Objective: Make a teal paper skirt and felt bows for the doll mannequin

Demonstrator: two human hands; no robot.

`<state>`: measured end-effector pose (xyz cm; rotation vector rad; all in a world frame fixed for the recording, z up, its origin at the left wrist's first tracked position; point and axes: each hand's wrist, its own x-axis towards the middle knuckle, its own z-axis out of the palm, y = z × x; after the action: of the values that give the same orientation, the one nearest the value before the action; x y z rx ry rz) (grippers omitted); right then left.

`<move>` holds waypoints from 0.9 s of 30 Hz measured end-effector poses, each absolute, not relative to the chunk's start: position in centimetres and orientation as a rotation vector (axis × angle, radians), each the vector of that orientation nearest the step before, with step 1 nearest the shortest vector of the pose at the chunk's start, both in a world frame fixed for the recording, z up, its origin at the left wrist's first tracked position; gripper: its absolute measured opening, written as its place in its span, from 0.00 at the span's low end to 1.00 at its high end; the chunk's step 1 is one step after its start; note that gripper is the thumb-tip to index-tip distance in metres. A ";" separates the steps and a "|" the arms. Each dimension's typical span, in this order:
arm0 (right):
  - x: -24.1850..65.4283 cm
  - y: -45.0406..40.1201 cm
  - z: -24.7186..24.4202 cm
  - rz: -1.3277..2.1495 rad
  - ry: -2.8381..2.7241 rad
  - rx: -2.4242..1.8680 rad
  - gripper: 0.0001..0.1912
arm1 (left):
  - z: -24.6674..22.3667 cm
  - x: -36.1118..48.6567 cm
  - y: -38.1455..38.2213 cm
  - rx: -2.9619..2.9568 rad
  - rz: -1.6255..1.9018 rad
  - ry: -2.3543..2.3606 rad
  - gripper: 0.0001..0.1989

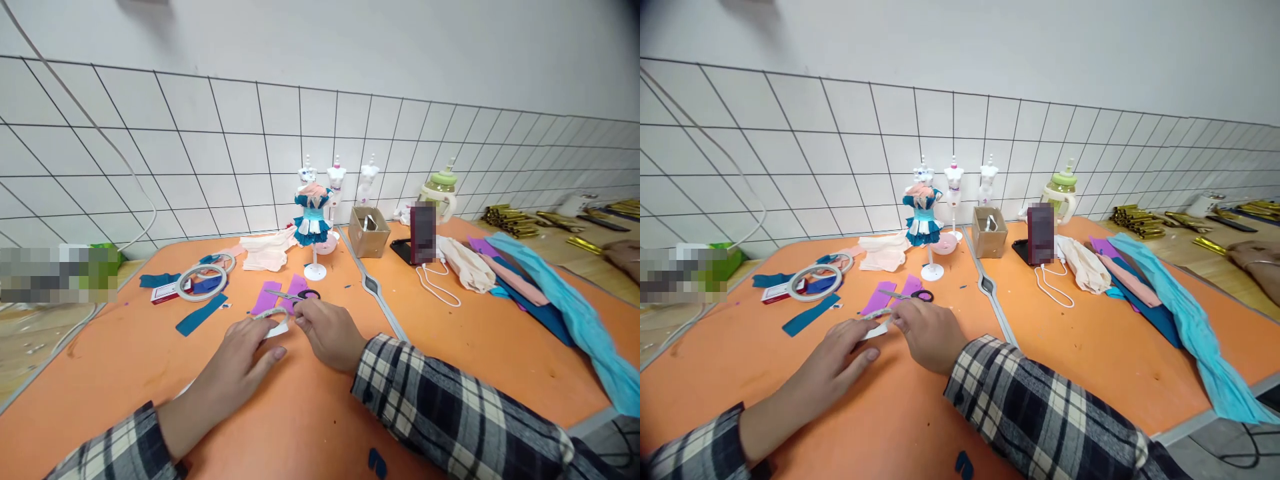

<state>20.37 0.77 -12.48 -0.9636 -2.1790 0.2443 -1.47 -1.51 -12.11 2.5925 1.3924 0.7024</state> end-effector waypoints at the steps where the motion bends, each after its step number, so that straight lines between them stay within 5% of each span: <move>1: 20.3 0.5 -12.5 0.225 -2.202 -0.949 0.09 | -11.9 -1.4 -1.5 2.577 0.675 1.410 0.15; 7: 19.8 -0.2 -12.1 0.182 -2.217 -1.073 0.13 | -11.6 -1.4 -1.5 2.571 0.712 1.423 0.17; 14: 20.7 0.8 -12.1 0.592 -1.916 -1.222 0.26 | -12.5 -2.3 -1.0 2.456 0.851 1.437 0.19; 18: 21.1 1.1 -12.0 0.389 -1.982 -0.959 0.15 | -13.0 -2.5 -0.7 2.205 0.936 1.538 0.21; 22: 20.7 0.8 -11.8 0.031 -2.243 -0.699 0.24 | -12.8 -1.9 -1.2 2.133 0.907 1.455 0.21; 27: 20.8 1.0 -12.4 -0.132 -2.269 -0.719 0.08 | -12.0 -0.9 -2.1 2.147 0.858 1.364 0.20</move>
<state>20.79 1.00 -12.42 -0.7190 -2.2686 -0.1323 -0.88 -2.06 -11.95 2.1469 1.3642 0.8582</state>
